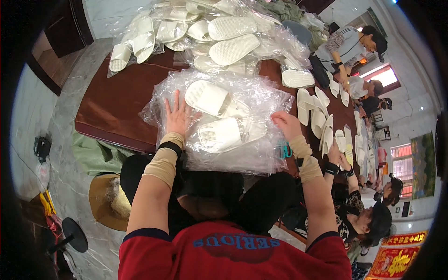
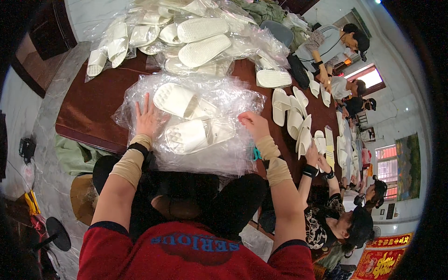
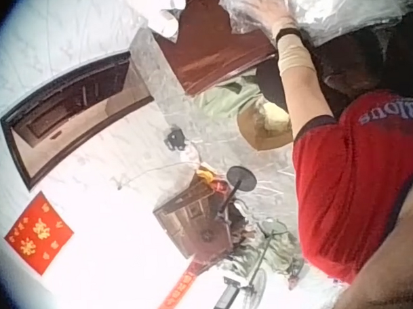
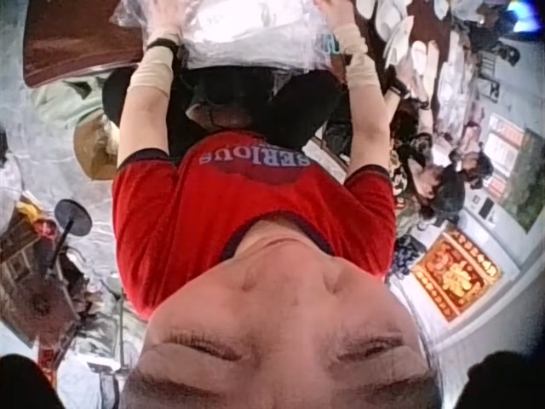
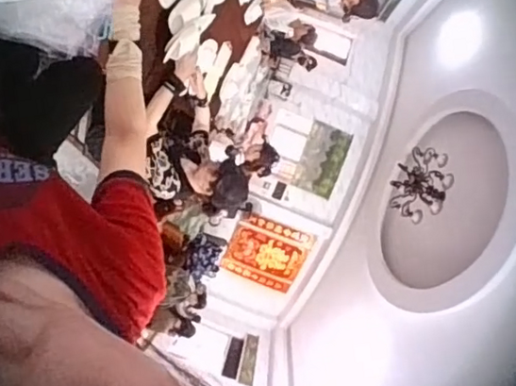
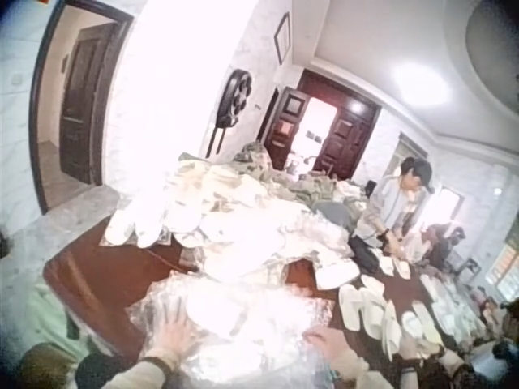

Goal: The recorder is using scissors to trim excess material or threads from white plastic slipper components.

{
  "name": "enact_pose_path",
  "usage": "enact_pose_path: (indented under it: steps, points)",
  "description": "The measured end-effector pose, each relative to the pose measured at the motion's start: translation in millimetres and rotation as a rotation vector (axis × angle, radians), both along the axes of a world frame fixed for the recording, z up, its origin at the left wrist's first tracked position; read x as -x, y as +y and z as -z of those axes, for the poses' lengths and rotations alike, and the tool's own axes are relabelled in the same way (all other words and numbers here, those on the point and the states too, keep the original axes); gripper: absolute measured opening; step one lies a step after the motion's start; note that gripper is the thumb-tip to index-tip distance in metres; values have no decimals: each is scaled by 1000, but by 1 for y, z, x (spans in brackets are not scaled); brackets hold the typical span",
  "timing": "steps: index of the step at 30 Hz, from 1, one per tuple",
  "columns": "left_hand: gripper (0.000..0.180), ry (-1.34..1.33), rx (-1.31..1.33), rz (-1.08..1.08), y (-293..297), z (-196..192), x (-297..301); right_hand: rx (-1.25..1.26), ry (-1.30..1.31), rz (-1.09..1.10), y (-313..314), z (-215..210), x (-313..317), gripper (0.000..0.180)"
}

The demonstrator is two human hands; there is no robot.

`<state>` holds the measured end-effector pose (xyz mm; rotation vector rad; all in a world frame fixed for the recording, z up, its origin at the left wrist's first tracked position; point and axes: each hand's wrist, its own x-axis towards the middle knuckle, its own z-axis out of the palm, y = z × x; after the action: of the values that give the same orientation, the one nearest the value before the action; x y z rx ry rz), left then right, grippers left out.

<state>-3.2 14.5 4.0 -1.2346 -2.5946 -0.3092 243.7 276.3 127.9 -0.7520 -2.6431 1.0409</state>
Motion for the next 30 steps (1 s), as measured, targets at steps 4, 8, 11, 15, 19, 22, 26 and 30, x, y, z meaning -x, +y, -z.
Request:
enact_pose_path:
  steps: [4,8,11,15,19,22,26,30]
  points:
    - [65,15,-66,12,-2,1,0,-255,-226,-62,-12,20,19,22]
    - [65,-12,-30,-3,-3,2,2,-146,-317,-144,-31,2,30,41]
    - [65,-10,-82,11,-3,4,3,216,-252,-134,-27,2,34,51]
    - [65,-24,-96,16,6,5,1,282,-57,-192,4,61,30,59]
    - [64,-33,-110,19,0,13,7,63,-5,-204,-23,54,50,60]
    - [63,-29,-81,34,0,14,7,114,-248,-182,-26,47,56,55]
    - [60,-93,47,-9,-4,1,3,531,66,-138,-28,39,44,45]
    - [61,-1,-79,14,-4,2,2,652,204,86,-25,64,35,41]
